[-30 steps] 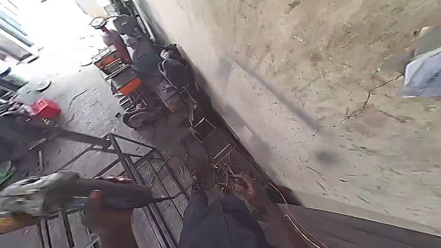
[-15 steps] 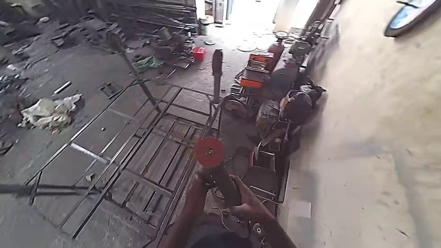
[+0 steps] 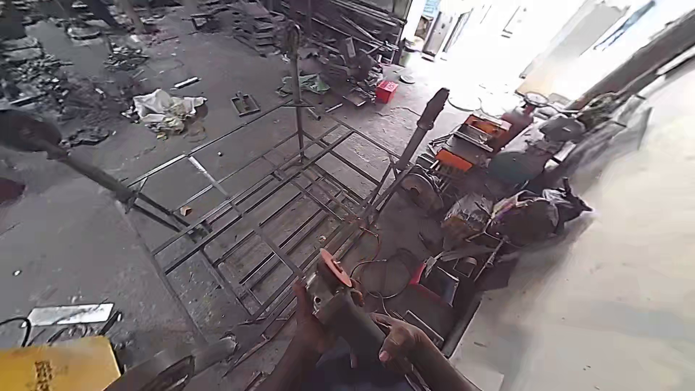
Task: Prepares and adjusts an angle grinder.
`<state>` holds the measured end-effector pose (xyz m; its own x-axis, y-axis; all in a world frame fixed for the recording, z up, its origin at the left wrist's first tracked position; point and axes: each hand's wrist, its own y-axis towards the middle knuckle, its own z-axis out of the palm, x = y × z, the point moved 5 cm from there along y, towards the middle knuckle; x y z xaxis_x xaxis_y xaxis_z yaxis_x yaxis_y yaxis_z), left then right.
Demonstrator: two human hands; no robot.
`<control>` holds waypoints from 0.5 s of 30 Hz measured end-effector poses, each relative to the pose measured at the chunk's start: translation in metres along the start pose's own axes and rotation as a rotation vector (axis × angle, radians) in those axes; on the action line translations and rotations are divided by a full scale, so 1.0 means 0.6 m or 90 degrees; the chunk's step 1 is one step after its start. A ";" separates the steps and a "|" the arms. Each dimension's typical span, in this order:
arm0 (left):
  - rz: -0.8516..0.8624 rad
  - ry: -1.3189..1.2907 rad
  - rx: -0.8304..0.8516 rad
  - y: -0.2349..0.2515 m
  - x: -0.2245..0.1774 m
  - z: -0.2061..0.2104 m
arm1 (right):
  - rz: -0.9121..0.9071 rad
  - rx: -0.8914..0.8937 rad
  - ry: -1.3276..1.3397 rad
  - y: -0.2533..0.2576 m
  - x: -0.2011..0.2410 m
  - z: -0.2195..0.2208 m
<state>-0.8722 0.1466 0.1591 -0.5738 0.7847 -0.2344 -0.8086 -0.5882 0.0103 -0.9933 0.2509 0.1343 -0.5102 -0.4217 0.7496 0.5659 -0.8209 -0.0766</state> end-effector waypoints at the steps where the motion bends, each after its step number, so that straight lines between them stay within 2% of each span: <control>1: 0.006 0.022 0.019 -0.015 -0.008 0.006 | 0.004 0.016 -0.008 0.010 -0.003 0.014; 3: 0.024 0.053 0.017 -0.044 -0.025 0.013 | 0.029 0.019 -0.038 0.024 -0.010 0.036; 6: 0.062 0.056 -0.019 -0.089 -0.050 0.015 | 0.099 -0.096 -0.215 0.042 0.027 0.062; 9: 0.079 0.052 -0.084 -0.136 -0.068 0.003 | 0.019 -0.237 -0.422 0.086 0.123 0.080; 11: 0.077 0.056 -0.019 -0.155 -0.076 -0.001 | -0.008 -0.235 -0.524 0.134 0.176 0.117; 12: 0.085 0.057 0.014 -0.162 -0.080 0.003 | 0.018 -0.218 -0.574 0.164 0.188 0.143; 15: 0.116 0.049 -0.006 -0.189 -0.094 0.019 | 0.115 -0.136 -0.693 0.245 0.188 0.213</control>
<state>-0.7495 0.1716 0.1819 -0.6988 0.6479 -0.3032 -0.6906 -0.7215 0.0497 -0.8848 0.1318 0.2914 0.4647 -0.0654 0.8831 0.3990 -0.8748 -0.2747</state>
